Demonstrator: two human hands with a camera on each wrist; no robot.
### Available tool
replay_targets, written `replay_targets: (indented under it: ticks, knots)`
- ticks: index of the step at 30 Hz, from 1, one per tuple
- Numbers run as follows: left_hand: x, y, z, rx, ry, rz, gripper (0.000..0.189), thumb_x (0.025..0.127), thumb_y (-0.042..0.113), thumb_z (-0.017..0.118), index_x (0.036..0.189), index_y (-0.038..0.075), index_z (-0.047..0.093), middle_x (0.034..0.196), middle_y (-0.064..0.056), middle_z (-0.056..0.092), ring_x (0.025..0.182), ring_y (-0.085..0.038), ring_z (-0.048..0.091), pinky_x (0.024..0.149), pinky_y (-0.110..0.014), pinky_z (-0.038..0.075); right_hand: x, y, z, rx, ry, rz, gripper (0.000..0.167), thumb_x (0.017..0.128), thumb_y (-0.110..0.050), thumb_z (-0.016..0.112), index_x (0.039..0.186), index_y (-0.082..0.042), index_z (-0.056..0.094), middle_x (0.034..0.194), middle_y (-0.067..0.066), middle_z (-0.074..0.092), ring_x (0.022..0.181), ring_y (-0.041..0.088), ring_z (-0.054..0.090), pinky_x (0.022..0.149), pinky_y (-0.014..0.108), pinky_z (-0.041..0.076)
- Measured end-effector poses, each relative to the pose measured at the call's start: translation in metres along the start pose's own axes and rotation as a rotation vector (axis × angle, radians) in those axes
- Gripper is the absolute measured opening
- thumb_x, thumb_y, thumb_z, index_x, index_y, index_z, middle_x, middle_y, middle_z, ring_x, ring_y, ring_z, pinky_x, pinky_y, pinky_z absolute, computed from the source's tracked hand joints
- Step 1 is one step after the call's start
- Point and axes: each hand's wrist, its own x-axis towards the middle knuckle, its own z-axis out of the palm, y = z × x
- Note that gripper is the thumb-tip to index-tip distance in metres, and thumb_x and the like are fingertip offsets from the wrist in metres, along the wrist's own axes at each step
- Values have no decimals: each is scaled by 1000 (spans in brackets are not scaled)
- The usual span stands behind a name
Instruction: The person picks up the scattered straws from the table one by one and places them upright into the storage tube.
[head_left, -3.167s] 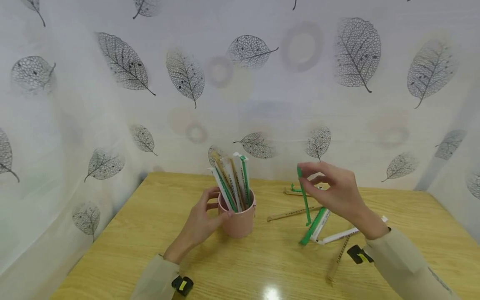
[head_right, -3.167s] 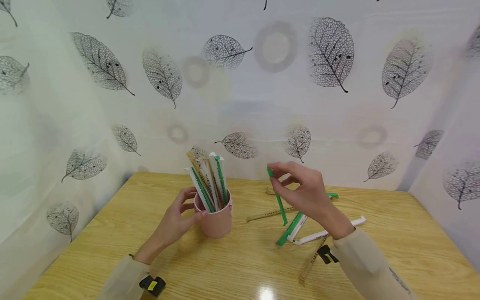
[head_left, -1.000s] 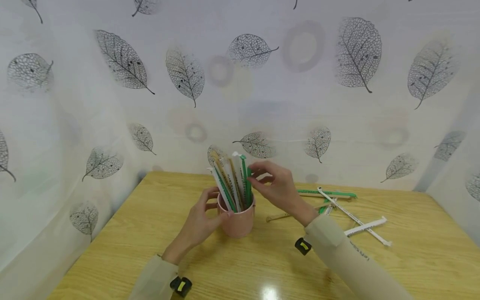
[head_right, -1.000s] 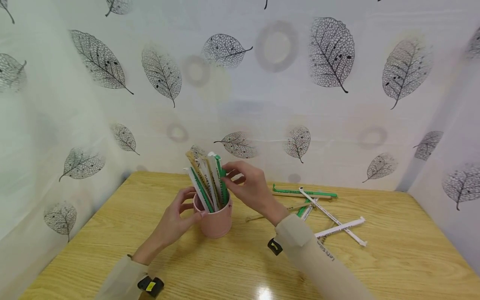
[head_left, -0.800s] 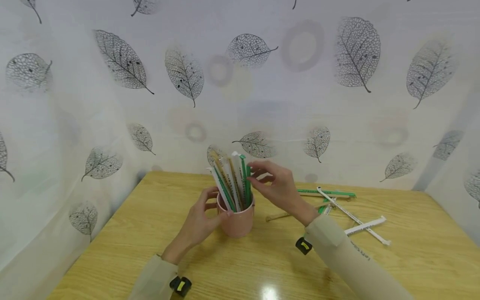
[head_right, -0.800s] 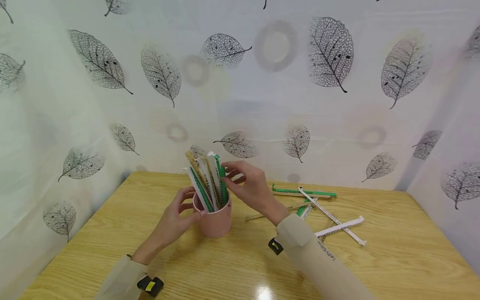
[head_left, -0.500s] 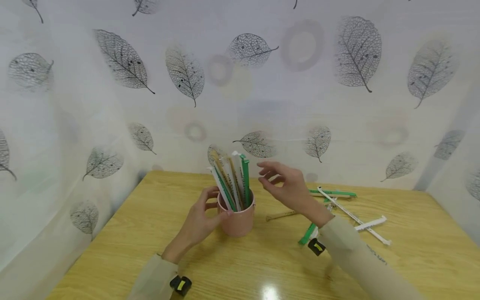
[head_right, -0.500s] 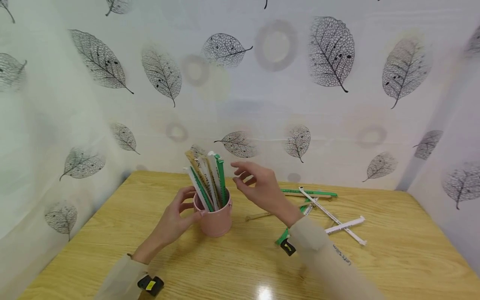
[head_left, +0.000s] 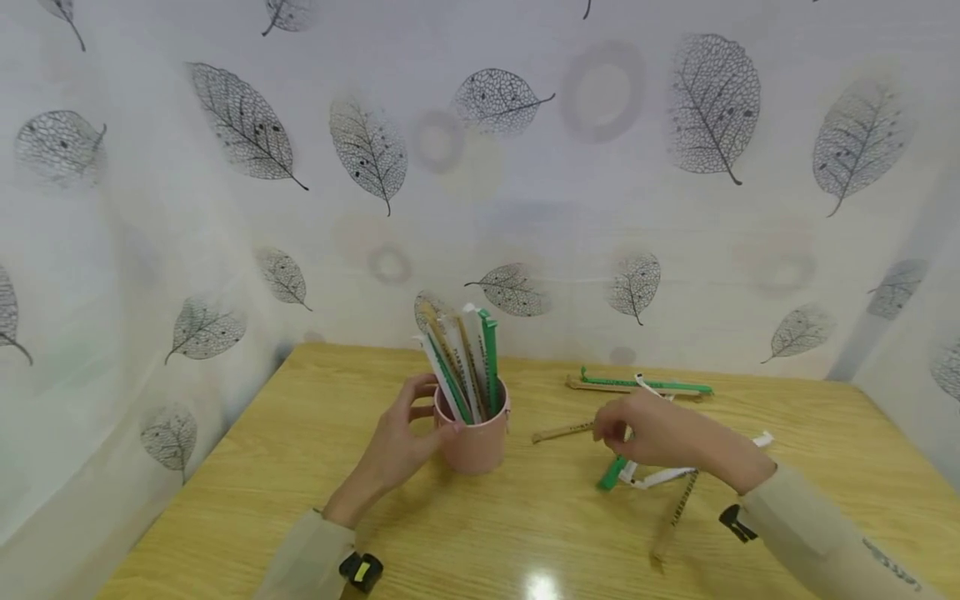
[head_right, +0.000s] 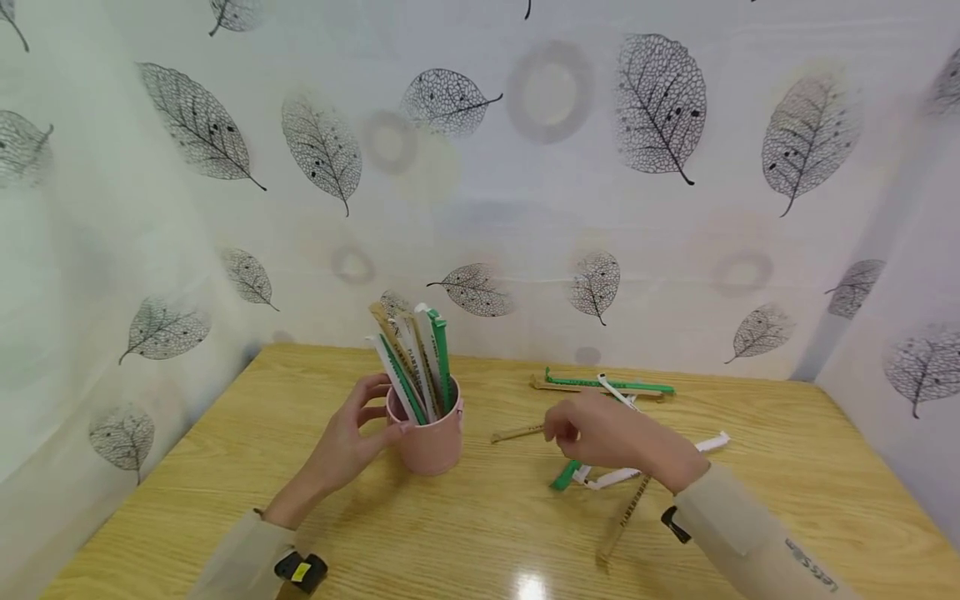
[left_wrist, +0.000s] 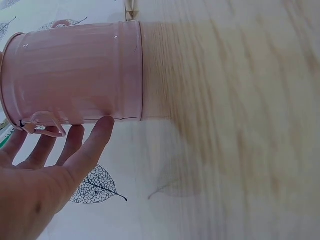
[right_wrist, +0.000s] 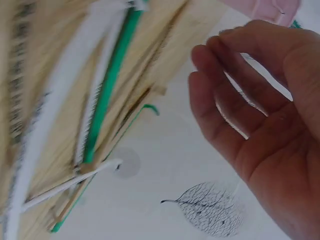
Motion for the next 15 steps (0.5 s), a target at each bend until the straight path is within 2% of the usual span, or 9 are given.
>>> replay_targets:
  ticks: [2, 5, 11, 15]
  knots:
    - [0, 0, 0, 4, 2, 1, 69, 93, 32, 75, 151, 23, 38, 150, -12, 51, 130, -37, 58, 108, -55, 52, -13, 3, 2, -16, -40, 35, 21, 88, 5, 68, 97, -14, 74, 89, -5, 72, 77, -6, 57, 65, 20, 55]
    - [0, 0, 1, 9, 4, 1, 70, 93, 32, 75, 152, 24, 38, 151, -12, 50, 131, -37, 57, 108, -55, 52, -32, 8, 5, -41, -56, 83, 25, 87, 5, 70, 95, -18, 73, 90, -8, 71, 79, -3, 60, 66, 22, 55]
    - [1, -1, 1, 7, 8, 13, 69, 94, 33, 75, 152, 24, 39, 152, -10, 49, 134, -36, 54, 109, -53, 52, -59, 16, 17, -111, -59, 155, 30, 84, 1, 77, 101, -22, 73, 100, -8, 72, 90, 12, 70, 68, 25, 58]
    - [2, 0, 1, 0, 6, 28, 69, 94, 32, 75, 151, 22, 39, 153, -8, 49, 134, -34, 54, 109, -52, 52, -69, 20, 26, -199, 2, 121, 35, 79, 2, 81, 102, -23, 73, 100, -7, 70, 90, 17, 70, 66, 25, 59]
